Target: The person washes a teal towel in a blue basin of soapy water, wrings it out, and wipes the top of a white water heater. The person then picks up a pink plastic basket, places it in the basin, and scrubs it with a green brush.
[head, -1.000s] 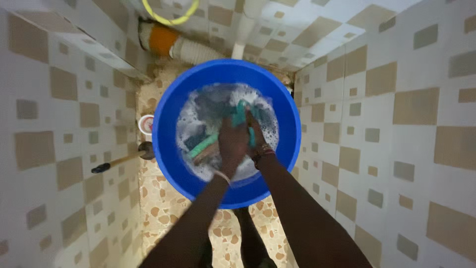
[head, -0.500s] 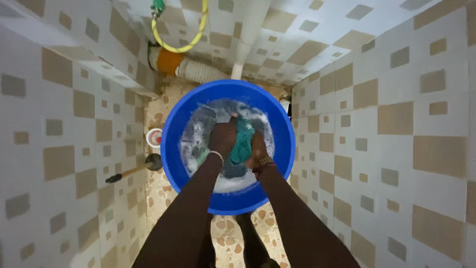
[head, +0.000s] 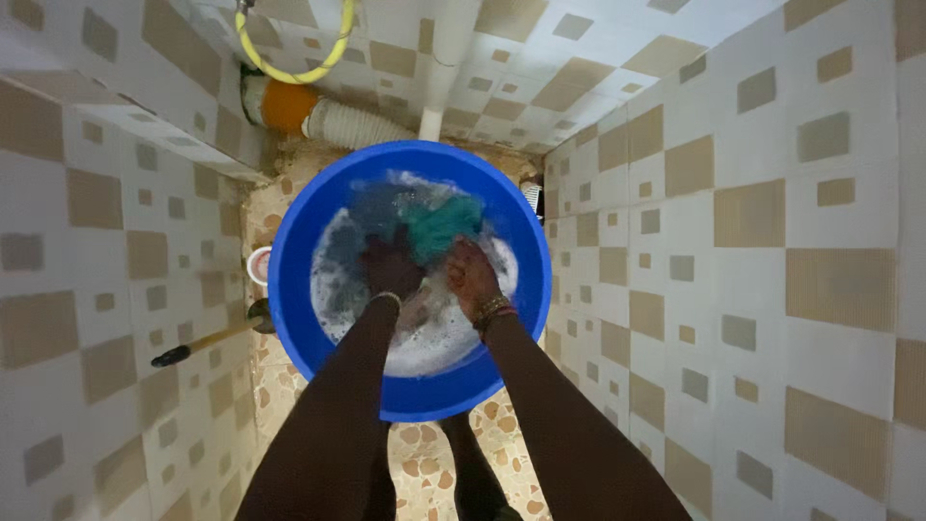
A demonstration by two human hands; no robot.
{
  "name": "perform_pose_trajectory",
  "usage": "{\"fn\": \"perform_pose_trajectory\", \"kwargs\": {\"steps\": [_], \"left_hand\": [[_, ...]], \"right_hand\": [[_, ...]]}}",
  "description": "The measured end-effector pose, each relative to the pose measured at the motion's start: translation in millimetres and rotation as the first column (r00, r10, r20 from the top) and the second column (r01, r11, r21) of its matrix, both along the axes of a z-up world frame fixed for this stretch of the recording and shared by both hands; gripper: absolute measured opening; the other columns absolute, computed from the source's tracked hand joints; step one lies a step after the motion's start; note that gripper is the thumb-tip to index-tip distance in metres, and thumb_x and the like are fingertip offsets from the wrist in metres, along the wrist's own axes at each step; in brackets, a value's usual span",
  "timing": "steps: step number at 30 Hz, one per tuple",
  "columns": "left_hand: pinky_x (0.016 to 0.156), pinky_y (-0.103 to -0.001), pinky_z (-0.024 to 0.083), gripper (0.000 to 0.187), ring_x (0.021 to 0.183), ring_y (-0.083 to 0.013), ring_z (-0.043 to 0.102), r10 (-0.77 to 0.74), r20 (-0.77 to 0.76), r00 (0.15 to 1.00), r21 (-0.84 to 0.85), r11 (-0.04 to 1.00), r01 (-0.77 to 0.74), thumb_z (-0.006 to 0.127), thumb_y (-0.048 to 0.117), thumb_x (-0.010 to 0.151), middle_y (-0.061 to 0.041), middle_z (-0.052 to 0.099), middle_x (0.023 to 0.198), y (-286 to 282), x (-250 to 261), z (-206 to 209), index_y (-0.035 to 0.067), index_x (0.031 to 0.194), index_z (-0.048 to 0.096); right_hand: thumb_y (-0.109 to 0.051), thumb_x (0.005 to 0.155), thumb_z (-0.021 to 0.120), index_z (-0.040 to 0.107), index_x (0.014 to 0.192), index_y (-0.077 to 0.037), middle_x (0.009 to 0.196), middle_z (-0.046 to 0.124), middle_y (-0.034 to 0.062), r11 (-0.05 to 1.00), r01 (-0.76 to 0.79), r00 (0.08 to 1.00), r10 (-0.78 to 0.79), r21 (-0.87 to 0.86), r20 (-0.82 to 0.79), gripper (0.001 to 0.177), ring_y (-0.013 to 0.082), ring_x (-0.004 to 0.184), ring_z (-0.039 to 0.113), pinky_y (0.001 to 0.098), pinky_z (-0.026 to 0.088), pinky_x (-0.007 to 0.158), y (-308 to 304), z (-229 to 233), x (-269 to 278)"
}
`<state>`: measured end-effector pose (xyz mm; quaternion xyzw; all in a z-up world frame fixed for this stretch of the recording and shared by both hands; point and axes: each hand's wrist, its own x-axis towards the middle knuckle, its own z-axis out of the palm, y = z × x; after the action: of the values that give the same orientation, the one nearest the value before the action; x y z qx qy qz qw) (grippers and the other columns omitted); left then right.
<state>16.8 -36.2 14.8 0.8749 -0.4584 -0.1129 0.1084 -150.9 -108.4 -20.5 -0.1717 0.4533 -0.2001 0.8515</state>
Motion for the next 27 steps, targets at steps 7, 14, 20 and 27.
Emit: {"fn": "perform_pose_trajectory", "kwargs": {"steps": [7, 14, 20, 27], "left_hand": [[0.077, -0.054, 0.054, 0.048, 0.085, -0.0418, 0.069, 0.215, -0.698, 0.683, 0.056, 0.967, -0.247, 0.07, 0.044, 0.081, -0.023, 0.069, 0.095, -27.5, -28.1, 135.4, 0.002, 0.104, 0.067], [0.076, -0.055, 0.053, 0.052, 0.091, -0.0462, 0.067, 0.272, -0.515, 0.813, -0.194, 0.887, -0.419, 0.071, 0.044, 0.082, -0.026, 0.068, 0.101, -13.0, -93.9, 220.9, -0.001, 0.107, 0.067], [0.092, -0.052, 0.056, 0.067, 0.104, -0.0444, 0.07, 0.404, -0.294, 0.866, -0.133, 0.88, -0.456, 0.059, 0.064, 0.097, -0.028, 0.071, 0.109, -29.8, -36.0, 145.9, 0.0, 0.114, 0.071], [0.086, -0.061, 0.052, 0.056, 0.097, -0.0518, 0.067, 0.136, -0.279, 0.951, 0.267, 0.962, -0.059, 0.044, 0.05, 0.096, -0.032, 0.068, 0.103, -25.0, 22.4, 34.8, 0.02, 0.139, 0.061]], "right_hand": [[-0.048, 0.095, 0.074, 0.065, 0.1, -0.014, 0.076, 0.059, -0.0021, 0.996, -0.093, 0.996, 0.093, -0.014, -0.005, 0.036, 0.0114, 0.058, 0.05, 0.0304, 0.042, 0.049, -20.9, 80.7, 20.1], [-0.051, 0.095, 0.067, 0.062, 0.113, -0.013, 0.098, 0.061, 0.0025, 0.94, -0.257, 0.966, 0.251, -0.223, -0.057, 0.042, 0.017, 0.079, 0.053, 0.0355, 0.043, 0.068, -39.2, 88.2, 51.2], [-0.053, 0.095, 0.06, 0.06, 0.124, -0.013, 0.117, 0.062, 0.0064, 0.877, -0.454, 0.829, 0.351, -0.158, -0.436, 0.05, 0.0217, 0.097, 0.056, 0.0399, 0.045, 0.085, -30.1, 17.2, 39.8], [-0.055, 0.094, 0.056, 0.057, 0.136, -0.014, 0.136, 0.063, 0.0096, 0.972, -0.233, 0.875, 0.203, -0.015, -0.44, 0.058, 0.0269, 0.114, 0.06, 0.0452, 0.046, 0.1, -19.4, 7.4, 43.5]]}}
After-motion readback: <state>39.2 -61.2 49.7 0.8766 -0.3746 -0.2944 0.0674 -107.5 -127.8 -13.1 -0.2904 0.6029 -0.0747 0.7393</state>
